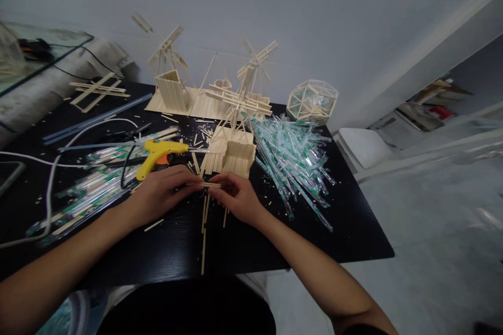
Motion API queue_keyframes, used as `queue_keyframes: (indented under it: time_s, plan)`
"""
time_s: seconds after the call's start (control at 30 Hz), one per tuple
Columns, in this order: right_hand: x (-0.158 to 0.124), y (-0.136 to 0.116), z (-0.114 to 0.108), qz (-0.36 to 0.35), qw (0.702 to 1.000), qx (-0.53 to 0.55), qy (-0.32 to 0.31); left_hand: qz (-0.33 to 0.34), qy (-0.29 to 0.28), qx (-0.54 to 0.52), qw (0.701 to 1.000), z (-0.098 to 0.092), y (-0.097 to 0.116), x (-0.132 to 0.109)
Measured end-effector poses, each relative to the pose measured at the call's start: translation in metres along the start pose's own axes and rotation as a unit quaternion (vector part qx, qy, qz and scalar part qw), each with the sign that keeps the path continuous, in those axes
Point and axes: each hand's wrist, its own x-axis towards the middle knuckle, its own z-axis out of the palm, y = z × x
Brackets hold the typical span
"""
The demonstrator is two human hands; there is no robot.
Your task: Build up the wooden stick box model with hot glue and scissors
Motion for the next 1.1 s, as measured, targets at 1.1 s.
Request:
queue_keyframes:
  time_s: [1.1]
  plan:
    - [0.008,0.015,-0.011,-0.083,0.993,-0.037,0.078,-0.115,0.034,0.209,0.971,-0.009,-0.018,-0.001]
